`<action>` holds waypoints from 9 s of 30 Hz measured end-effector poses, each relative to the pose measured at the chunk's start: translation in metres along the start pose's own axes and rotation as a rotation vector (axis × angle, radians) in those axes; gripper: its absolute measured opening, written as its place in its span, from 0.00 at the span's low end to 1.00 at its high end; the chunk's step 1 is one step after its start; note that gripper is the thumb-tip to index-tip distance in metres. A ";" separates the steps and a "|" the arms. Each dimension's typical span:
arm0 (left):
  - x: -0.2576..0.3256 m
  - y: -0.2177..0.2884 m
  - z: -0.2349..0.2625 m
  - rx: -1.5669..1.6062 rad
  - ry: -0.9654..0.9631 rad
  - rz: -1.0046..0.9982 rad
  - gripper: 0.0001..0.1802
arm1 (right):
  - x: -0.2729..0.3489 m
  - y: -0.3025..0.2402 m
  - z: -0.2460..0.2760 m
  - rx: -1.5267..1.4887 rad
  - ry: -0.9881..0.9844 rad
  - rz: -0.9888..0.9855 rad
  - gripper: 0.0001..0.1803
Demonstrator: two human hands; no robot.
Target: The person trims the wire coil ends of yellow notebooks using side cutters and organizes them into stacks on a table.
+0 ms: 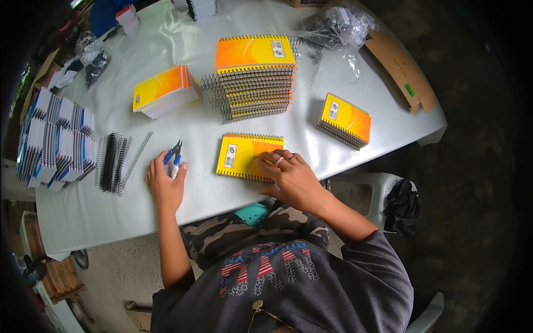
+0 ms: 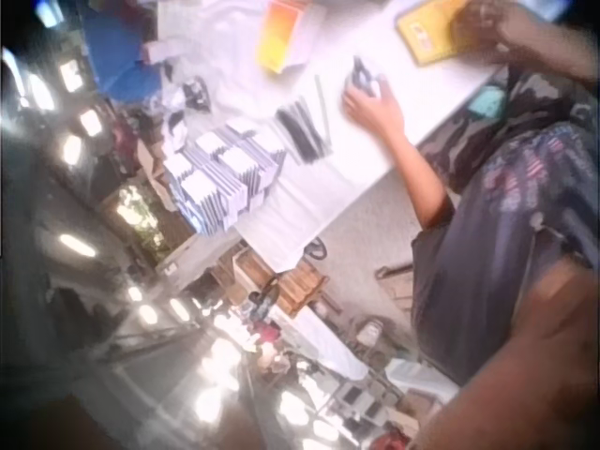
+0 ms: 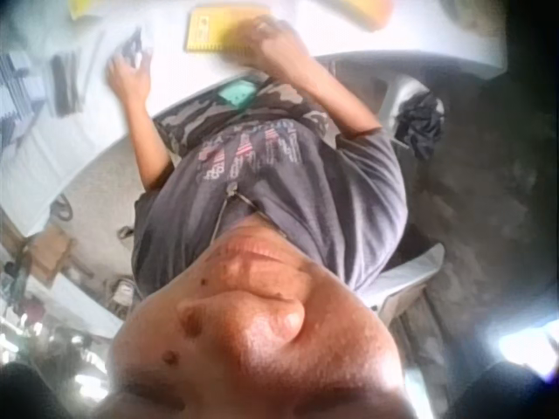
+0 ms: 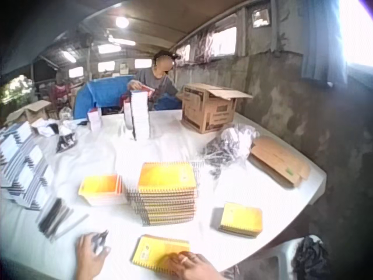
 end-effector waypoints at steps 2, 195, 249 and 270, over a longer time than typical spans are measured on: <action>0.001 0.000 0.003 0.013 0.014 -0.003 0.30 | 0.000 0.000 -0.014 0.086 -0.014 -0.017 0.23; 0.153 0.102 -0.096 1.793 -0.681 1.111 0.23 | -0.081 -0.037 -0.079 -0.491 -0.431 0.331 0.11; 0.129 0.096 -0.079 1.635 -0.900 1.041 0.33 | -0.093 -0.023 -0.082 -0.700 -0.461 0.074 0.13; 0.127 0.093 -0.089 1.544 -0.627 1.234 0.25 | -0.092 -0.019 -0.085 -0.668 -0.489 0.053 0.15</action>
Point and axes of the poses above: each hand's wrist, its own x-axis away from the middle knuckle, its own z-axis out of the back of the hand, y = z × x, the point moved 9 cm from there along -x, towards the middle knuckle, and after that the axes turned 11 degrees about x, right-handed, at the moved point
